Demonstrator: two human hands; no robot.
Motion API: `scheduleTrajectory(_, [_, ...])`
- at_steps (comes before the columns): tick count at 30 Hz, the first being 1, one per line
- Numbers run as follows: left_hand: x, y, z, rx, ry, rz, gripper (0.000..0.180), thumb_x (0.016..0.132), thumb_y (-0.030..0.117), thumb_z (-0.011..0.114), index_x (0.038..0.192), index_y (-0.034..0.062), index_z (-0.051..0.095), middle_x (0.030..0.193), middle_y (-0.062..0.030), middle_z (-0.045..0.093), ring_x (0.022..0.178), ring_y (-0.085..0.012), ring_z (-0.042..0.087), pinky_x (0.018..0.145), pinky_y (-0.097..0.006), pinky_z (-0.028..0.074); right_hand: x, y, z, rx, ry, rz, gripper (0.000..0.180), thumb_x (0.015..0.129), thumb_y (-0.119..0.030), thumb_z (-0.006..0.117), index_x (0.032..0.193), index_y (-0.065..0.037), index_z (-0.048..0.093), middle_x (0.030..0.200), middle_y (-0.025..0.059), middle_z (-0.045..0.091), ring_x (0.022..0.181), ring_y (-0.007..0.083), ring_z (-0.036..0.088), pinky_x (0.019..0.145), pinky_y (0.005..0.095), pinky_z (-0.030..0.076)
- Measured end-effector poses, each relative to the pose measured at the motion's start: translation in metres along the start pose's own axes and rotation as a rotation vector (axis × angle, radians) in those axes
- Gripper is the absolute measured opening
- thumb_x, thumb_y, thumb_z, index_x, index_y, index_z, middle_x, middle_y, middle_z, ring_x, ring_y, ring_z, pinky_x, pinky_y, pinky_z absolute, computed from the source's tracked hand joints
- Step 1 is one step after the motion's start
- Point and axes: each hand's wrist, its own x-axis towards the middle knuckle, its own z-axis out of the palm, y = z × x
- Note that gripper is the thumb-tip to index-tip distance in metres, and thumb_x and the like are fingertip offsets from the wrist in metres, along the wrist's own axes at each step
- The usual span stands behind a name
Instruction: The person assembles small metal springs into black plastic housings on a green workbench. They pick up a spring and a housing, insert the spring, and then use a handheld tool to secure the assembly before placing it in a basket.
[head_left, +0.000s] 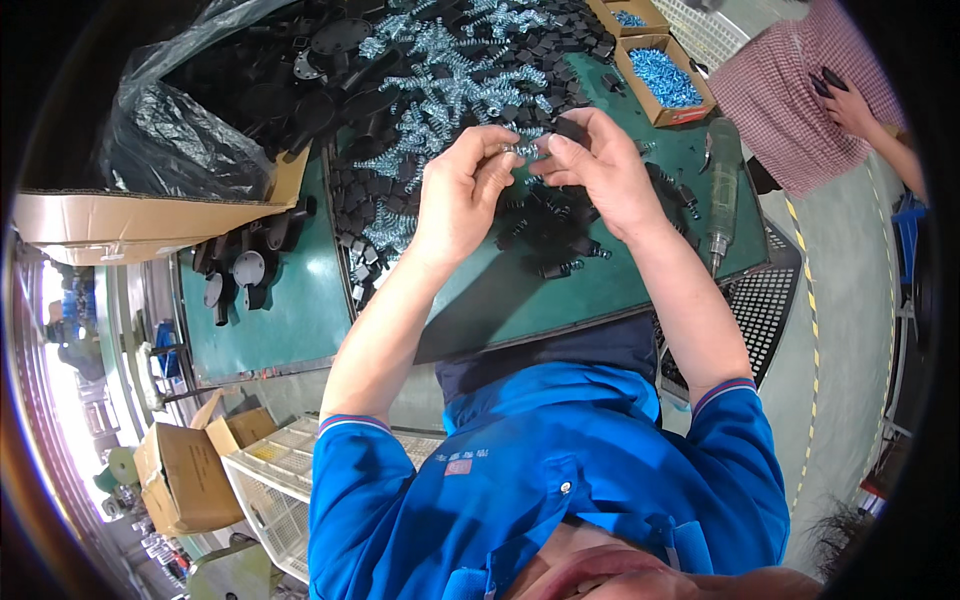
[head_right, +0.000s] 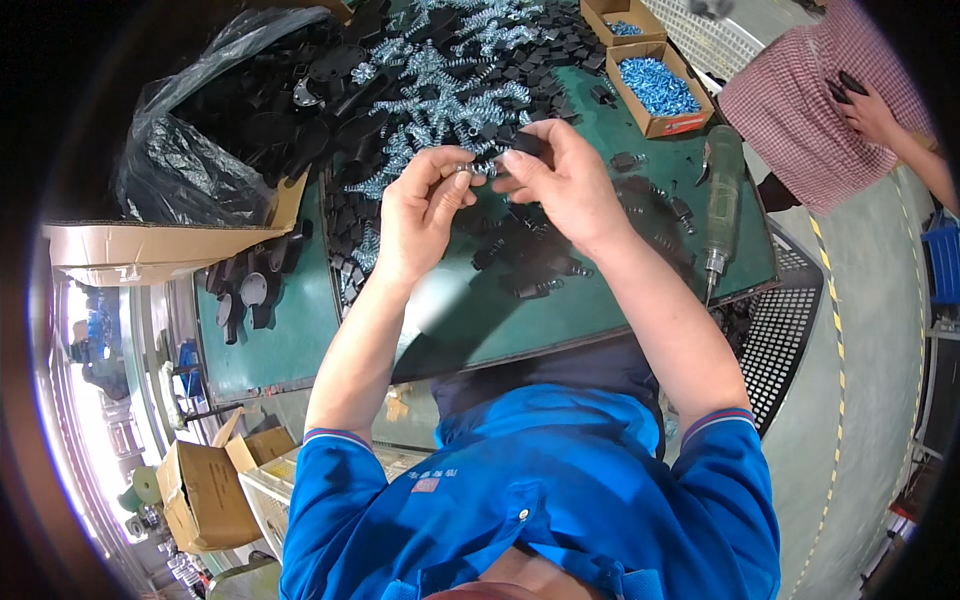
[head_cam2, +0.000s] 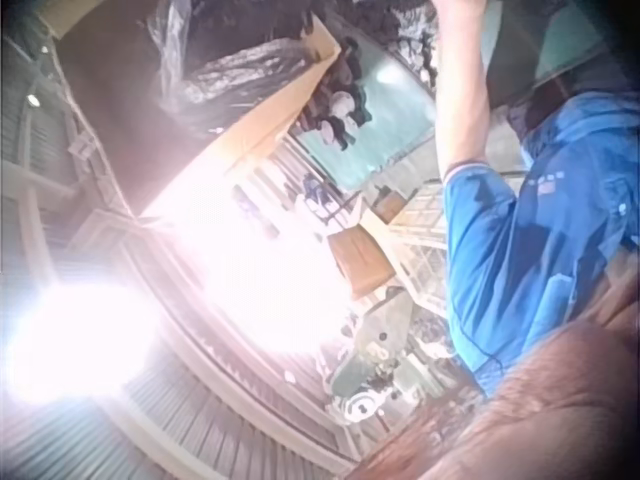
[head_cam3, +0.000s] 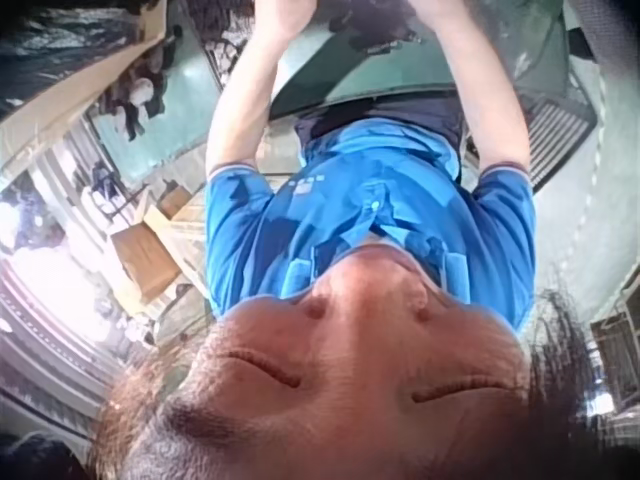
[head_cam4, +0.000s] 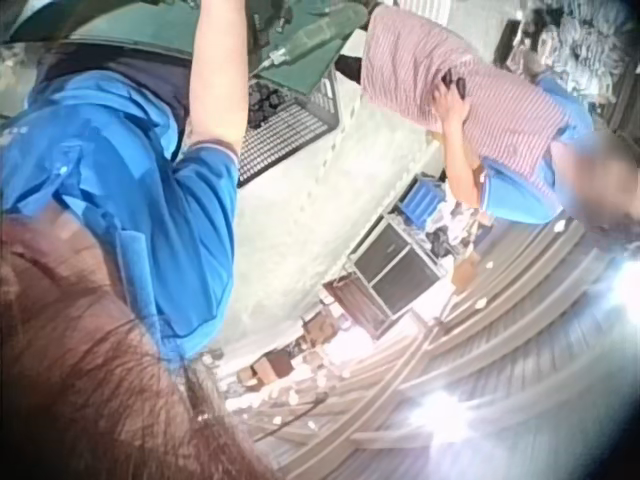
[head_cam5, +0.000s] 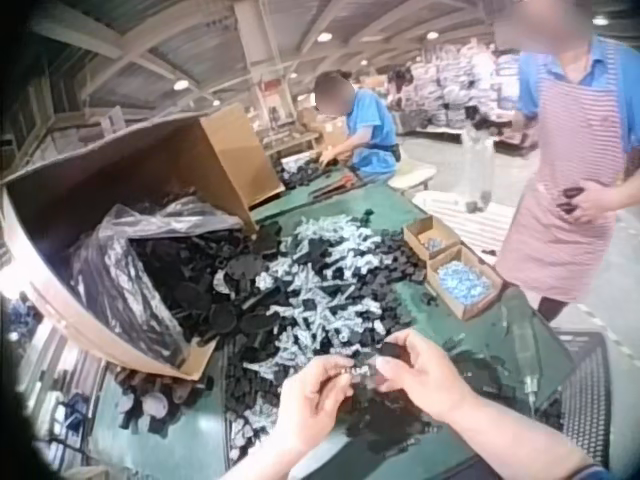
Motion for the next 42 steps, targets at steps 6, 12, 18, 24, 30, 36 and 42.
scheduleTrajectory(6, [-0.008, 0.001, -0.006, -0.017, 0.025, 0.035, 0.022, 0.094, 0.001, 0.059, 0.116, 0.0008, 0.056, 0.078, -0.0065, 0.066, 0.065, -0.0109, 0.061, 0.061, -0.024, 0.05, 0.005, 0.004, 0.017, 0.086, -0.003, -0.029, 0.033, 0.093, -0.013, 0.066, 0.118, 0.001, 0.05, 0.099, 0.0079, 0.063, 0.084, 0.0139, 0.065, 0.076, 0.0276, 0.055])
scheduleTrajectory(12, [-0.018, -0.002, -0.033, -1.059, -0.135, -0.642, 0.028, 0.101, 0.021, 0.048, 0.121, 0.001, 0.053, 0.055, -0.0001, 0.042, 0.041, -0.0096, 0.031, 0.042, -0.026, 0.025, 0.014, 0.001, 0.026, -0.168, 0.029, -0.323, 0.024, 0.089, -0.001, 0.067, 0.11, 0.0, 0.056, 0.097, 0.0015, 0.063, 0.086, 0.0061, 0.06, 0.074, 0.0225, 0.051])
scheduleTrajectory(18, [-0.023, -0.013, -0.034, -0.964, 0.029, -0.67, 0.019, 0.096, 0.014, 0.061, 0.112, 0.0035, 0.059, 0.076, -0.0045, 0.062, 0.06, -0.0119, 0.055, 0.056, -0.024, 0.044, 0.059, 0.034, 0.009, -0.852, 0.004, -0.419, 0.027, 0.08, -0.002, 0.071, 0.106, -0.003, 0.062, 0.097, 0.0084, 0.062, 0.082, 0.0154, 0.061, 0.075, 0.0294, 0.051])
scheduleTrajectory(24, [-0.033, -0.034, -0.038, -0.574, 0.109, -0.369, 0.019, 0.088, 0.006, 0.072, 0.104, 0.0013, 0.064, 0.088, -0.0051, 0.067, 0.073, -0.011, 0.063, 0.067, -0.024, 0.052, 0.017, 0.004, 0.013, -0.541, -0.011, -0.338, 0.026, 0.079, -0.005, 0.076, 0.103, -0.001, 0.067, 0.093, 0.0044, 0.063, 0.079, 0.0104, 0.061, 0.071, 0.0255, 0.051])
scheduleTrajectory(30, [-0.029, -0.024, -0.019, -0.581, 0.047, -0.309, 0.018, 0.088, 0.005, 0.071, 0.104, -0.0003, 0.065, 0.087, -0.006, 0.068, 0.071, -0.0114, 0.063, 0.066, -0.024, 0.052, -0.011, 0.002, 0.012, -0.587, -0.109, -0.395, 0.026, 0.076, -0.004, 0.075, 0.101, -0.001, 0.068, 0.088, 0.0056, 0.064, 0.075, 0.0135, 0.063, 0.069, 0.027, 0.051])
scheduleTrajectory(36, [-0.025, -0.018, -0.004, -0.54, -0.06, -0.334, 0.017, 0.089, 0.011, 0.072, 0.101, 0.0001, 0.066, 0.079, -0.0053, 0.067, 0.065, -0.0113, 0.061, 0.06, -0.024, 0.05, -0.019, -0.001, 0.005, -0.694, -0.118, -0.512, 0.025, 0.075, -0.007, 0.076, 0.098, -0.004, 0.069, 0.086, 0.0095, 0.064, 0.078, 0.0243, 0.065, 0.069, 0.0327, 0.052])
scheduleTrajectory(42, [-0.03, -0.038, 0.006, -0.785, -0.088, -0.614, 0.016, 0.091, 0.014, 0.07, 0.101, 0.0027, 0.065, 0.08, -0.0047, 0.066, 0.064, -0.013, 0.06, 0.058, -0.025, 0.05, -0.024, 0.015, -0.003, -0.697, -0.146, -0.444, 0.028, 0.077, -0.01, 0.075, 0.103, -0.005, 0.068, 0.092, 0.0095, 0.064, 0.083, 0.0263, 0.065, 0.073, 0.0355, 0.052])
